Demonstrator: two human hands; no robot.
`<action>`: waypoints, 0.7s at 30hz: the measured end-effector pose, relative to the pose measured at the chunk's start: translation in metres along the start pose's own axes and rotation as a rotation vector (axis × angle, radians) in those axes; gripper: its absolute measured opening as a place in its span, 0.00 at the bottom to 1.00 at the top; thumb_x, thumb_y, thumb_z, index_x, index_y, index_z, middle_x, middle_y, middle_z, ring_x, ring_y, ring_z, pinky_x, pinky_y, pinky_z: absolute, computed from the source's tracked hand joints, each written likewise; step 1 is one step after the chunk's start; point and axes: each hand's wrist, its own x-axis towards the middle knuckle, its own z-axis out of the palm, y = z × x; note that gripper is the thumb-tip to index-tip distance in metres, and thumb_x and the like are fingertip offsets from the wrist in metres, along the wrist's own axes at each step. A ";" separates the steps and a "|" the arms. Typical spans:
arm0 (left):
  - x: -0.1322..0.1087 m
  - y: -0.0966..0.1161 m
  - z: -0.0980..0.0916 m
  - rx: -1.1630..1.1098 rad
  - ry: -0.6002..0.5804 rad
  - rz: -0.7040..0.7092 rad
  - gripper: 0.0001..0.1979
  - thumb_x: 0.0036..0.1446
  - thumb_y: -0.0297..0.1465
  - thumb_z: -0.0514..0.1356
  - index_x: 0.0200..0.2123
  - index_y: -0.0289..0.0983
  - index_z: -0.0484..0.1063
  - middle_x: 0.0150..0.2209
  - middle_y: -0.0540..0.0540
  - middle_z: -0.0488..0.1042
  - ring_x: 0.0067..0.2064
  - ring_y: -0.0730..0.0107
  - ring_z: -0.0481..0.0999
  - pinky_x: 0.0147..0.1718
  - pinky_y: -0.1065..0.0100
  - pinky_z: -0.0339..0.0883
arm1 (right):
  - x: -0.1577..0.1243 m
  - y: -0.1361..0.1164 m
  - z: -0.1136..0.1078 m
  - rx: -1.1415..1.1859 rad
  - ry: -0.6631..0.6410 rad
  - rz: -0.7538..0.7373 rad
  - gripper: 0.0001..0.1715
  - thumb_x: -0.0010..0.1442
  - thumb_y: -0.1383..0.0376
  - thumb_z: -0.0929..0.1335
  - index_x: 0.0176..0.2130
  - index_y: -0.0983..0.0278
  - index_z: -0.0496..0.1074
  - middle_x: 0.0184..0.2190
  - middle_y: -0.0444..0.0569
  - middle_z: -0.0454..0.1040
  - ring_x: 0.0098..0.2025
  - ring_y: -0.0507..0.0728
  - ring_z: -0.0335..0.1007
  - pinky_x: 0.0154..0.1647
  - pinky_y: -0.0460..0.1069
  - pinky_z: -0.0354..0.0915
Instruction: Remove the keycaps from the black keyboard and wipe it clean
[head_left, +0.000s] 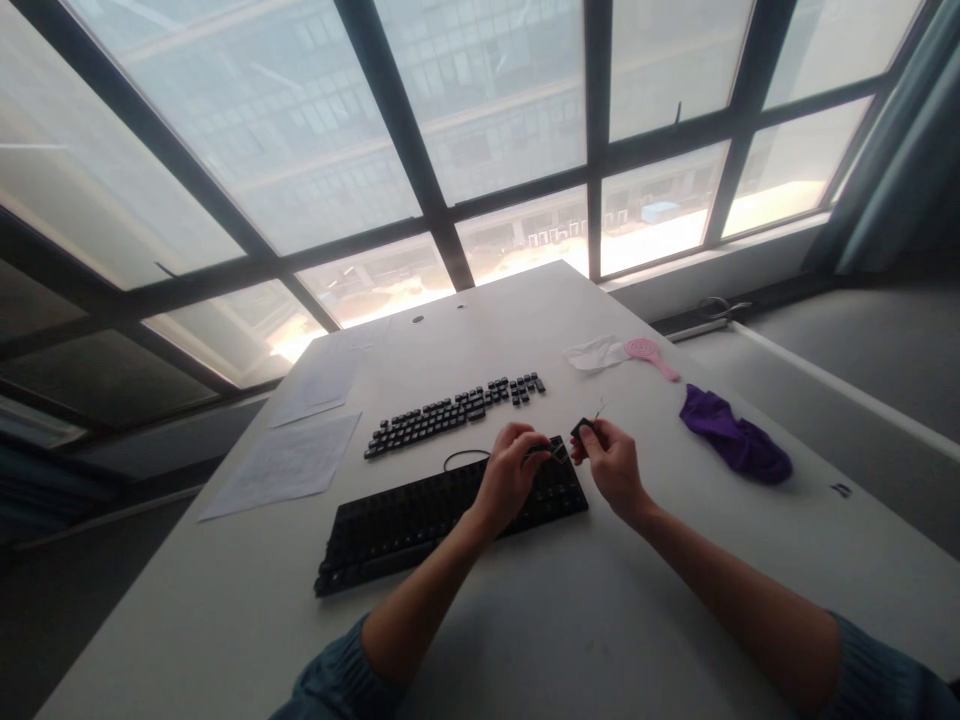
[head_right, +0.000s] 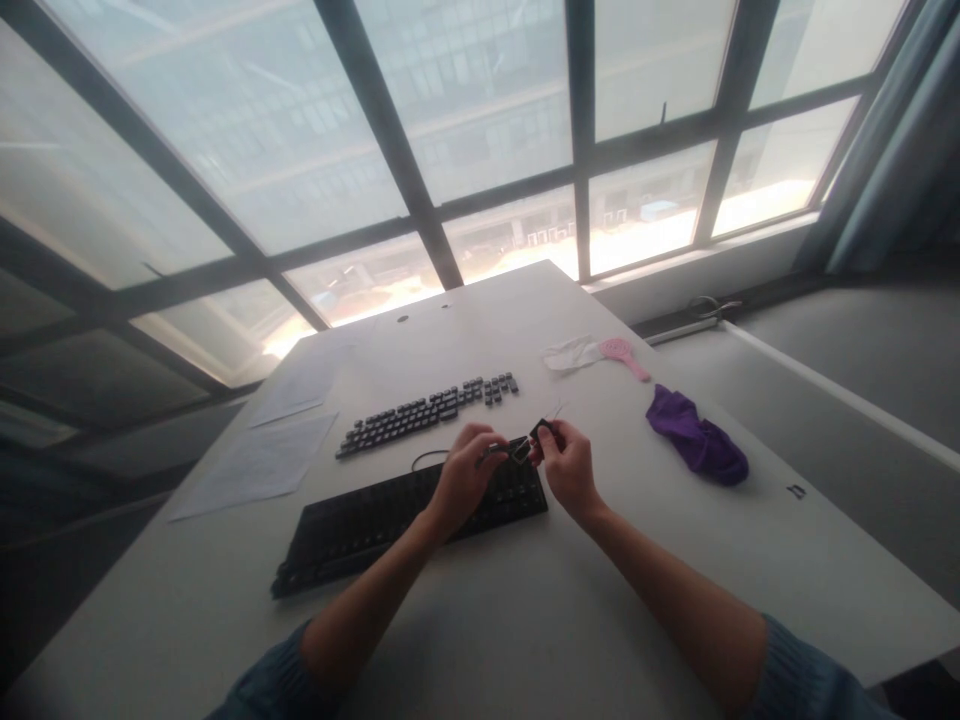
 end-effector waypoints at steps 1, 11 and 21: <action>0.011 -0.006 -0.002 0.023 0.015 -0.026 0.06 0.64 0.33 0.60 0.42 0.40 0.75 0.42 0.44 0.74 0.45 0.63 0.72 0.47 0.61 0.68 | 0.001 0.000 -0.001 0.003 0.011 -0.005 0.23 0.61 0.48 0.69 0.34 0.66 0.71 0.26 0.50 0.77 0.22 0.54 0.72 0.24 0.48 0.70; 0.108 -0.068 0.027 0.551 -0.161 -0.103 0.05 0.60 0.33 0.64 0.37 0.41 0.81 0.38 0.44 0.80 0.46 0.56 0.71 0.46 0.59 0.62 | 0.005 -0.002 -0.005 0.021 0.014 -0.020 0.23 0.61 0.48 0.69 0.33 0.65 0.71 0.25 0.49 0.76 0.22 0.53 0.70 0.22 0.47 0.67; 0.107 -0.084 0.038 0.597 -0.175 -0.075 0.06 0.61 0.33 0.62 0.35 0.39 0.80 0.40 0.42 0.79 0.48 0.53 0.68 0.48 0.55 0.59 | 0.007 -0.007 -0.007 0.012 0.010 -0.006 0.22 0.61 0.48 0.68 0.33 0.65 0.71 0.26 0.50 0.77 0.22 0.53 0.70 0.22 0.47 0.67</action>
